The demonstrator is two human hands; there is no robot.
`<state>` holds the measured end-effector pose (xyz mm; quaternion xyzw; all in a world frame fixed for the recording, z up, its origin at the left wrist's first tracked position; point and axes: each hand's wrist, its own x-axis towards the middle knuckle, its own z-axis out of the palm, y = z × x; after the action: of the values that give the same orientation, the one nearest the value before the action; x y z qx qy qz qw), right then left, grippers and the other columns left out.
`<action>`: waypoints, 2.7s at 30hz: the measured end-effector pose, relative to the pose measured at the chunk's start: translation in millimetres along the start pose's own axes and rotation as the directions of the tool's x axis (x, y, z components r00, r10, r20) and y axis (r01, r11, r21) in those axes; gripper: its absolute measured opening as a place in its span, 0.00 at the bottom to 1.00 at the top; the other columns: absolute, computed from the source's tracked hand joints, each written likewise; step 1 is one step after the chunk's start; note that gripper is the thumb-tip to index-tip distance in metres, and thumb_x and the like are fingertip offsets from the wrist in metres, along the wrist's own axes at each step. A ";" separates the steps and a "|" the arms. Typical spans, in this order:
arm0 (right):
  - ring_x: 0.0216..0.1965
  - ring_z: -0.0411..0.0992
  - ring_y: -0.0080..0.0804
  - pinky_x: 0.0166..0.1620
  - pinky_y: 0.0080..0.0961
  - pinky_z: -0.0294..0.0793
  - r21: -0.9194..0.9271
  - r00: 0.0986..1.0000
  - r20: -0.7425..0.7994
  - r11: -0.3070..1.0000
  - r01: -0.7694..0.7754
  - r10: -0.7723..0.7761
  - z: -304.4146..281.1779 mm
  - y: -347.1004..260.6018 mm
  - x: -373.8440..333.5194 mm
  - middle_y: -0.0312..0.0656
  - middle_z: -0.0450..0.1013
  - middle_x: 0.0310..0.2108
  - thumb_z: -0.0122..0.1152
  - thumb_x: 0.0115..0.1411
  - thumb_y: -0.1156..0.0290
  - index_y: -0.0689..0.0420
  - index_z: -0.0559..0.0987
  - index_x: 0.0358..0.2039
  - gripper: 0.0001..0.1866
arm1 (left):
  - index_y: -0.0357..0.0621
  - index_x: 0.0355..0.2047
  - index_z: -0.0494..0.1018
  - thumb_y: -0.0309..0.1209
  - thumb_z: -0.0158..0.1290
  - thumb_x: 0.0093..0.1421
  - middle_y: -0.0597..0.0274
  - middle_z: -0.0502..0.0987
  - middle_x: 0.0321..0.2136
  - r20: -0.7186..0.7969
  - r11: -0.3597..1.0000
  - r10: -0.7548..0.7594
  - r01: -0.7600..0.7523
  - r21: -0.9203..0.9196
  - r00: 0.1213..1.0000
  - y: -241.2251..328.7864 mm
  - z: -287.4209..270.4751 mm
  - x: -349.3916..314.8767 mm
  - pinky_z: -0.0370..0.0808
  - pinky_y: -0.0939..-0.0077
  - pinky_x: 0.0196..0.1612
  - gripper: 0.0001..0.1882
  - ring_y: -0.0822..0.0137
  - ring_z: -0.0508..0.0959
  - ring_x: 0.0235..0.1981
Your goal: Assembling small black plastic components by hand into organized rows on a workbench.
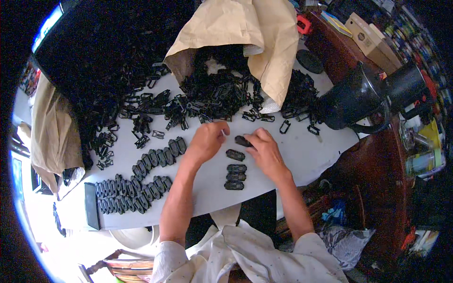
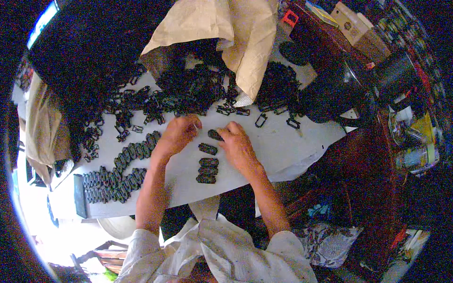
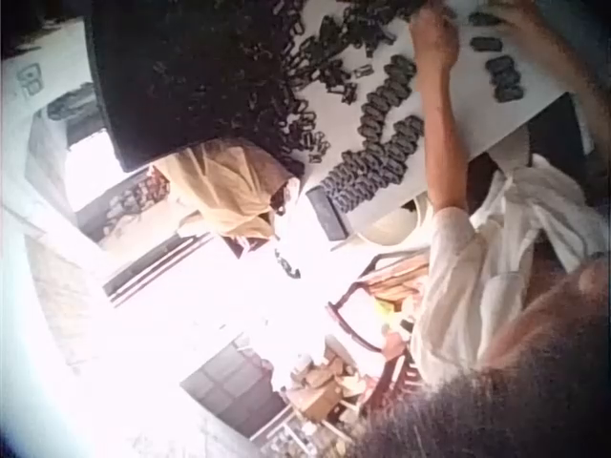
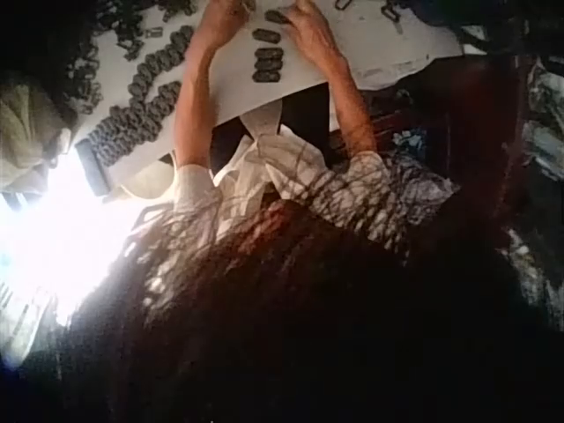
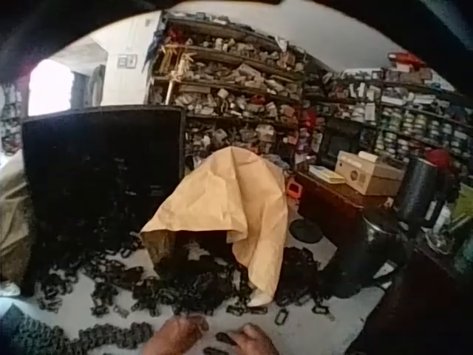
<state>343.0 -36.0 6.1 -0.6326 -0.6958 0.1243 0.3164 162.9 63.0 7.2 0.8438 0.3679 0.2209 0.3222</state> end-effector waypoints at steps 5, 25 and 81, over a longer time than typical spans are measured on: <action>0.39 0.69 0.43 0.41 0.32 0.70 0.061 0.992 0.102 0.995 0.073 -0.079 2.6 0.6 -5.6 0.46 0.68 0.33 0.58 0.48 0.85 0.63 0.77 0.39 0.15 | 0.37 0.29 0.73 0.19 0.48 0.50 0.58 0.77 0.18 0.248 0.920 -0.148 0.225 -0.321 0.957 11.4 -5.8 -3.4 0.73 0.71 0.24 0.07 0.67 0.77 0.20; 0.37 0.66 0.46 0.40 0.39 0.67 -0.410 0.982 -0.170 0.912 0.001 -0.077 -10.3 44.7 6.0 0.45 0.66 0.30 0.65 0.41 0.78 0.59 0.75 0.27 0.10 | 0.40 0.32 0.75 0.18 0.57 0.45 0.48 0.74 0.31 -0.132 0.983 0.158 -0.169 -0.074 0.979 33.5 39.8 20.5 0.72 0.57 0.34 0.12 0.45 0.75 0.32; 0.37 0.69 0.45 0.39 0.37 0.70 -0.206 0.997 -0.035 0.977 0.056 -0.065 -6.2 20.2 5.1 0.45 0.68 0.31 0.65 0.44 0.78 0.62 0.76 0.33 0.13 | 0.40 0.27 0.76 0.23 0.59 0.41 0.51 0.72 0.26 -0.153 0.997 0.076 -0.075 0.012 0.985 13.1 52.8 20.8 0.72 0.59 0.35 0.10 0.50 0.75 0.33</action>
<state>362.9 -29.1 0.7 -0.6429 -0.7170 0.0291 0.2677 214.5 52.0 -17.3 0.8387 0.3601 0.2958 0.2818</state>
